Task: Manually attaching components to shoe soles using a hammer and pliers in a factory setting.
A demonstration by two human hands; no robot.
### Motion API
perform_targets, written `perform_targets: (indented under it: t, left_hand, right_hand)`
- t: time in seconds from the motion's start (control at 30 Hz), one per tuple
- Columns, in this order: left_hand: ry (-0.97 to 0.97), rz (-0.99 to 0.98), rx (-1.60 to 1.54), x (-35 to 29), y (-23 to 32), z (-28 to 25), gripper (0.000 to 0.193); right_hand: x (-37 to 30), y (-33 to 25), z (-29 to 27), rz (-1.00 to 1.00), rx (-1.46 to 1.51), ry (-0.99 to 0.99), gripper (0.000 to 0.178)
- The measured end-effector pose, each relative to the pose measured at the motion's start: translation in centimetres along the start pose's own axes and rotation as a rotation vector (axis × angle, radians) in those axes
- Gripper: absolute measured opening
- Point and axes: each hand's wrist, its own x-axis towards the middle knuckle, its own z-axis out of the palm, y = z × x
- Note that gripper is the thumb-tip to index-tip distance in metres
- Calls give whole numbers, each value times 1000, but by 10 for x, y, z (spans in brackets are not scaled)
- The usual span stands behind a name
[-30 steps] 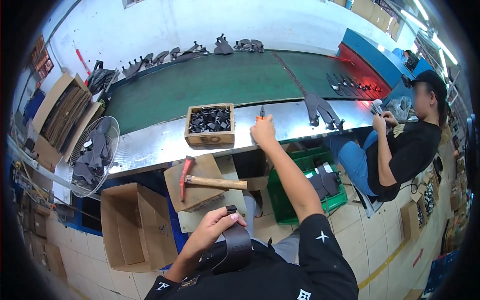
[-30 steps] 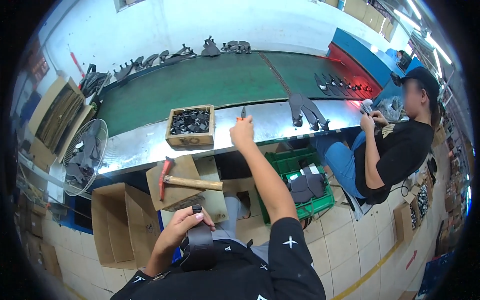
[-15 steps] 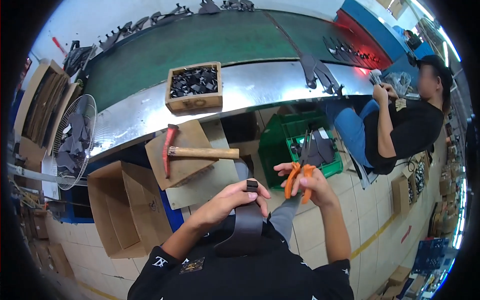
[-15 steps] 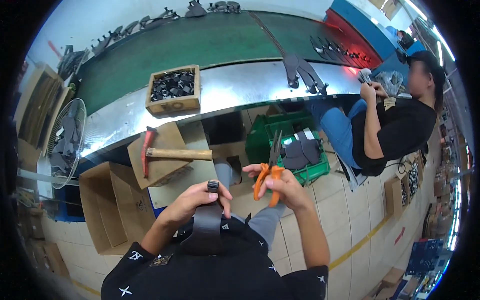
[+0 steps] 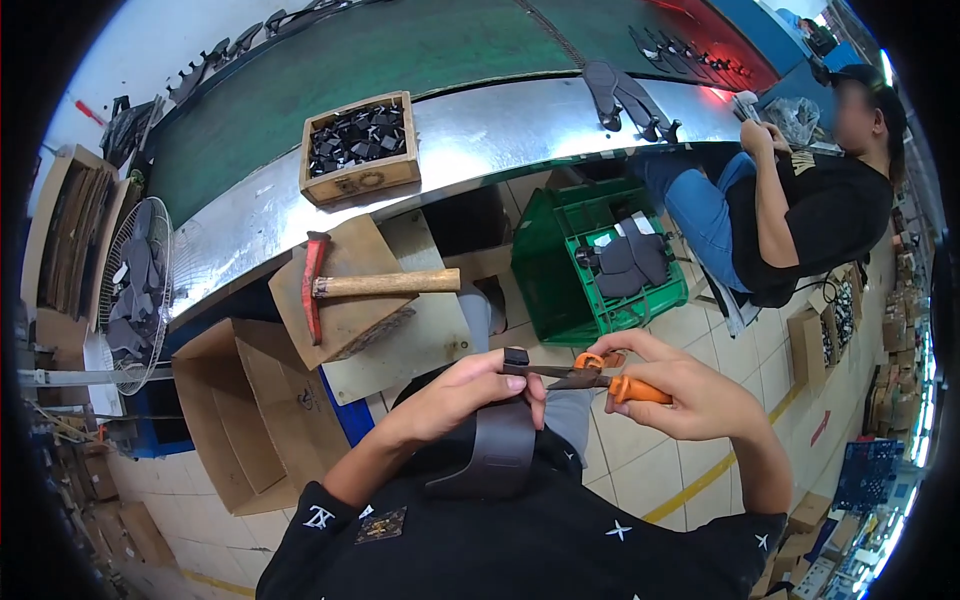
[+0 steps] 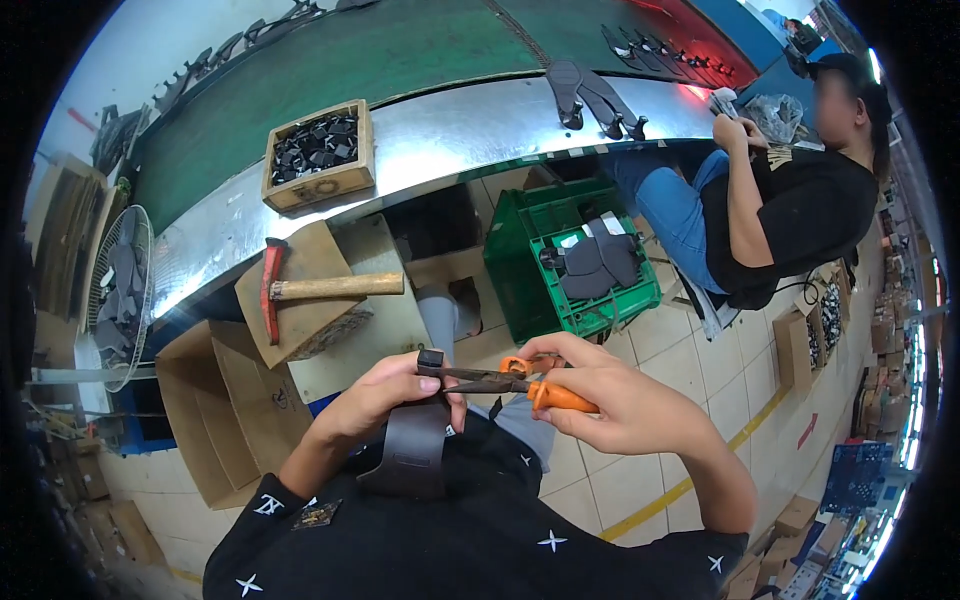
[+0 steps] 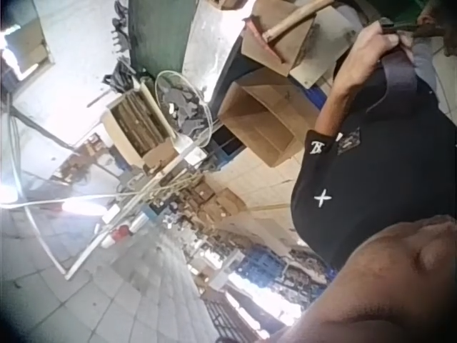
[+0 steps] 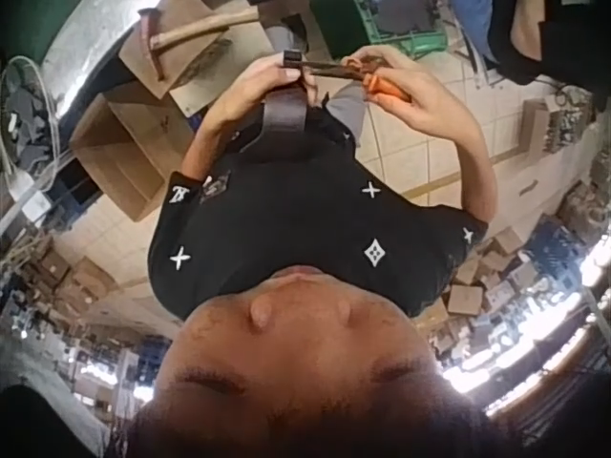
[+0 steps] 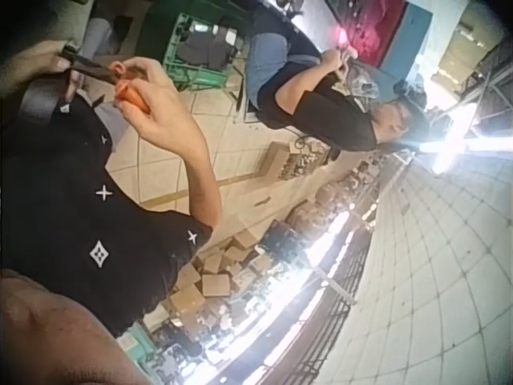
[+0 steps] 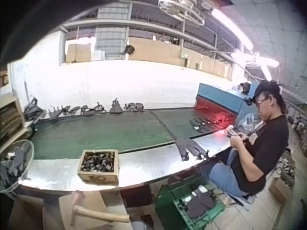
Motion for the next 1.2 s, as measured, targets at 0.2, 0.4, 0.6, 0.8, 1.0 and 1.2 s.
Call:
perform_targets:
  t: [0.2, 0.4, 0.6, 0.8, 1.0, 1.2]
  left_hand:
    - [-73, 8, 36, -4, -3, -6, 25]
    - [-64, 25, 6, -6, -6, -1, 24]
    - [-4, 16, 2, -6, -9, -1, 27]
    - [13, 20, -14, -8, -13, -4, 27]
    - [-11, 22, -30, -9, -15, -8, 26]
    - [-56, 12, 54, -18, -12, -8, 25]
  right_hand:
    - [4, -2, 3, -32, -151, 82, 17]
    - [10, -14, 10, -19, -326, 82, 22]
    - [13, -17, 9, 29, -349, 44, 23]
    - [15, -22, 9, 47, -397, 35, 26]
    - [21, -32, 4, 108, -345, -12, 34]
    - [26, -38, 7, 111, -353, -77, 40]
